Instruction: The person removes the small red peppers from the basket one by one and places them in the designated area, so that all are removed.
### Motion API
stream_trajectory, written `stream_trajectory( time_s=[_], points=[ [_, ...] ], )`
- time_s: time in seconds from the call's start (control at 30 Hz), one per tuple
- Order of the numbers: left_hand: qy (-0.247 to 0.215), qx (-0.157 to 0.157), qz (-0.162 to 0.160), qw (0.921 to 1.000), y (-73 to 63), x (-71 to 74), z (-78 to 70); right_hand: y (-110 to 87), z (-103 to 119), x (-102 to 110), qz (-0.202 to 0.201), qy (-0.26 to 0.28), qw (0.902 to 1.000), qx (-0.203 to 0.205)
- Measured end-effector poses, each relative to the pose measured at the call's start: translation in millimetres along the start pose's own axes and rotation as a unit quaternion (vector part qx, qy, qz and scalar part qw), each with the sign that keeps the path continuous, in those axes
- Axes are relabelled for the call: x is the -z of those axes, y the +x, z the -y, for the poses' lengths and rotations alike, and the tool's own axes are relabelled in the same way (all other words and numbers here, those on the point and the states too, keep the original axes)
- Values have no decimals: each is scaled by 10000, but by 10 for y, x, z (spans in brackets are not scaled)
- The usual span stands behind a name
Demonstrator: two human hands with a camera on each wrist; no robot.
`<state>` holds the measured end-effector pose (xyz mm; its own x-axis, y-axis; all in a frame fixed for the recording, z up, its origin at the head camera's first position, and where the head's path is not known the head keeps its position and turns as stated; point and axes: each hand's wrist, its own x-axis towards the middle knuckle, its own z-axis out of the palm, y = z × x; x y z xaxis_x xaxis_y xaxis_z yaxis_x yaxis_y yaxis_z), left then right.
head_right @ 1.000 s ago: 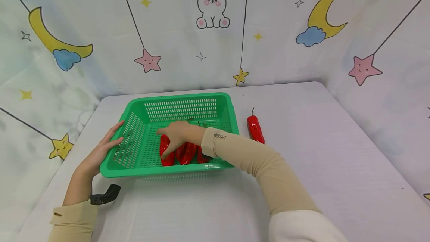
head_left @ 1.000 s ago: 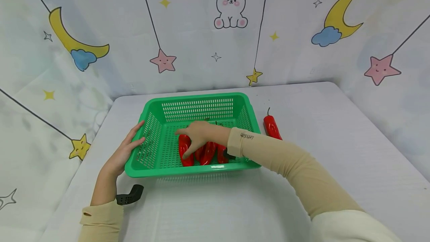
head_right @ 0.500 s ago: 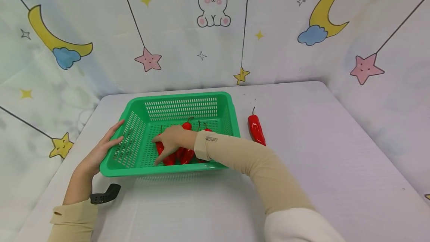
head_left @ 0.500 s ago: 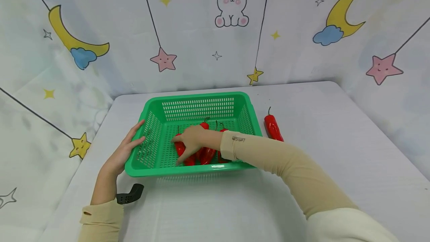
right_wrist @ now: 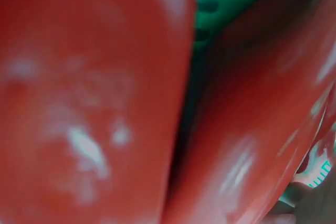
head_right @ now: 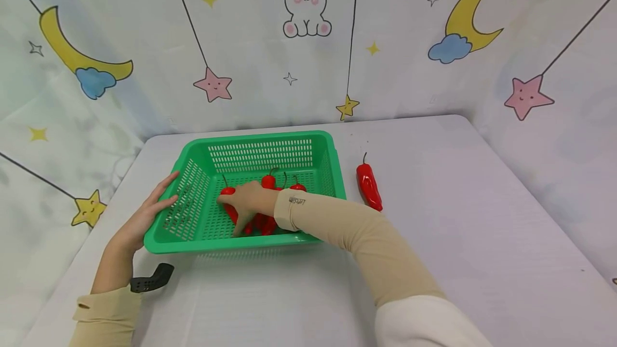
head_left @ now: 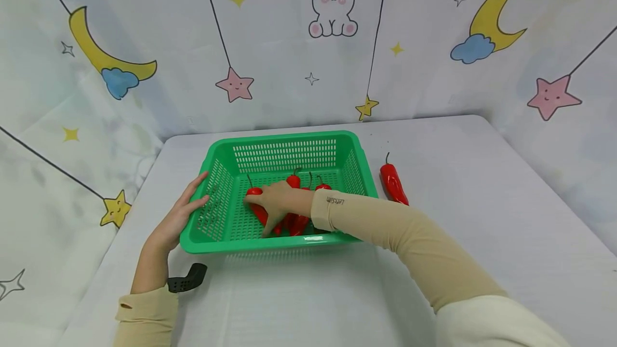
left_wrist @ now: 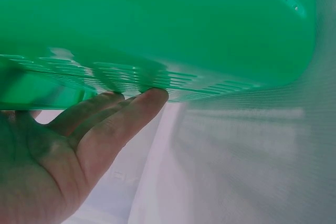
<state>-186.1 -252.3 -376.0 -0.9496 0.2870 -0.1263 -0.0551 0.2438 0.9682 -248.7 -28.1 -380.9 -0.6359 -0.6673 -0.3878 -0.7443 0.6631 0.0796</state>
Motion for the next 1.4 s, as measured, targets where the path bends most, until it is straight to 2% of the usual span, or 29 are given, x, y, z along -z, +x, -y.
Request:
stream_trajectory(
  time_s=[0.27,0.4,0.7,0.97,1.23,1.4],
  points=[
    [17,-12,-47,10000,3,6,-10,4,-45,20,84,407,9990,148],
    [59,-22,-64,10000,7,14,-13,-15,-73,48,77,785,9967,206],
    [81,-33,-69,9999,11,15,-8,-137,-132,165,-8,1732,9841,383],
    [-22,-28,-30,10000,4,19,-4,-262,-205,266,-100,2102,9765,469],
    [-82,-10,-7,10000,4,12,-1,-400,-326,413,-364,2499,9653,669],
    [33,-27,-44,10000,24,18,-4,-511,-404,473,-491,2625,9611,704]
  ],
)
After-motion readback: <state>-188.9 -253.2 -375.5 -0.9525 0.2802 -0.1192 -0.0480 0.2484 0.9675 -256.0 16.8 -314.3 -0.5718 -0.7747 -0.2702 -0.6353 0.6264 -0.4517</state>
